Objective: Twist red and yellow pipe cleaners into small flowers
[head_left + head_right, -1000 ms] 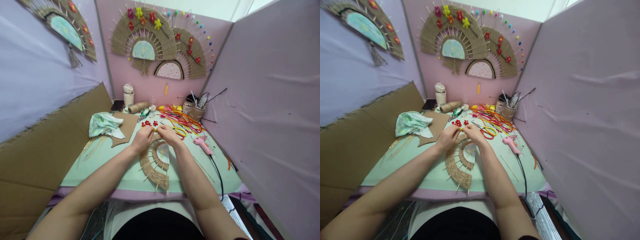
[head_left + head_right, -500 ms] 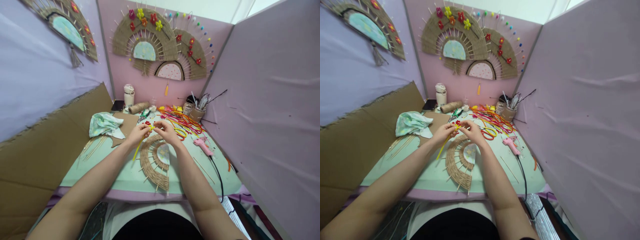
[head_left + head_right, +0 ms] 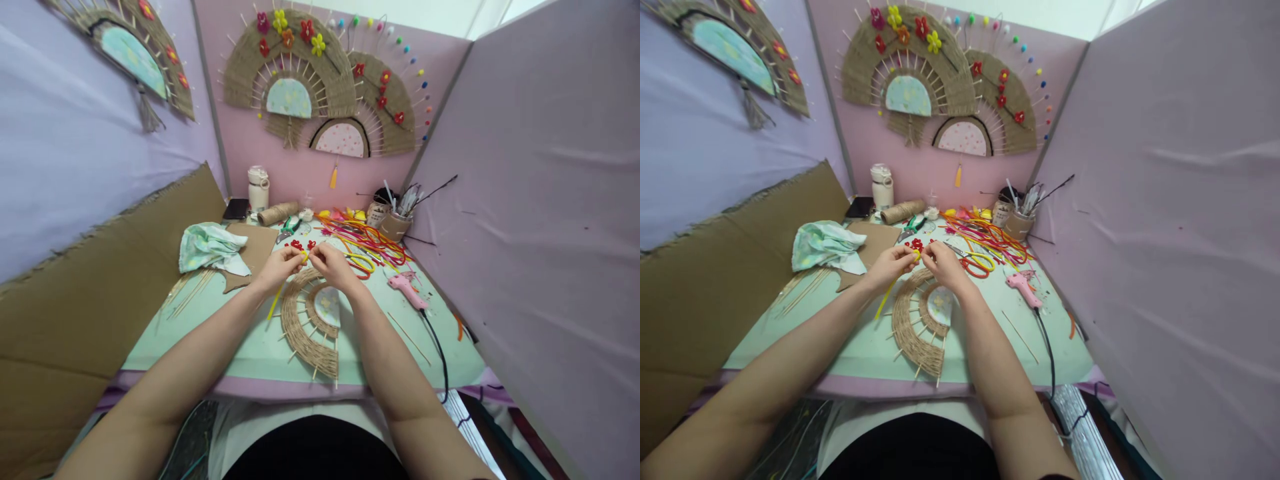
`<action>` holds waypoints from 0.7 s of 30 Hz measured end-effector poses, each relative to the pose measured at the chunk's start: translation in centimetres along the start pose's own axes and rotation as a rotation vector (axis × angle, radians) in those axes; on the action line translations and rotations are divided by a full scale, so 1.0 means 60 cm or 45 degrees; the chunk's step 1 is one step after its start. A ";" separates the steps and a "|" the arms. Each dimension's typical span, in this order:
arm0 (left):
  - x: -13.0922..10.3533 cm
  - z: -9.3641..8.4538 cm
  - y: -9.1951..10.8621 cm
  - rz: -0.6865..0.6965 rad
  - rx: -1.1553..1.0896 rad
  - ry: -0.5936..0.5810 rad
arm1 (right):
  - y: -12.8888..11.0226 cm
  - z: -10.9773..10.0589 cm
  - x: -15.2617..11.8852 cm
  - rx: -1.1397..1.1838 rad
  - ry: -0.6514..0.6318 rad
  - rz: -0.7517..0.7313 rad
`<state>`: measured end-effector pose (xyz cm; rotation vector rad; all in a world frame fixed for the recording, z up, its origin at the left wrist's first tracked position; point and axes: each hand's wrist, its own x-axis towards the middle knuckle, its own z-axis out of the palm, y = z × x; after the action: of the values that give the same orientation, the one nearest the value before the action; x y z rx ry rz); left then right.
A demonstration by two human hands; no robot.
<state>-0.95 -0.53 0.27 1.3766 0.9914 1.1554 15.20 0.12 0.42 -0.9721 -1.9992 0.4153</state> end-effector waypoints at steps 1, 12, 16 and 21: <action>0.000 0.000 -0.003 0.107 0.131 0.026 | -0.002 -0.001 0.000 0.011 -0.010 0.047; -0.022 0.023 -0.024 0.630 1.083 0.173 | 0.008 0.013 -0.004 0.152 -0.148 0.575; -0.008 0.019 -0.026 0.322 0.576 0.293 | 0.013 0.015 0.000 0.365 -0.060 0.556; -0.004 0.019 -0.018 0.114 0.105 0.241 | 0.007 0.008 0.002 0.353 -0.004 0.500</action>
<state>0.16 -0.85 -0.81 1.4080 1.1315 1.3436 14.95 0.53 -0.04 -1.1815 -1.6916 0.8835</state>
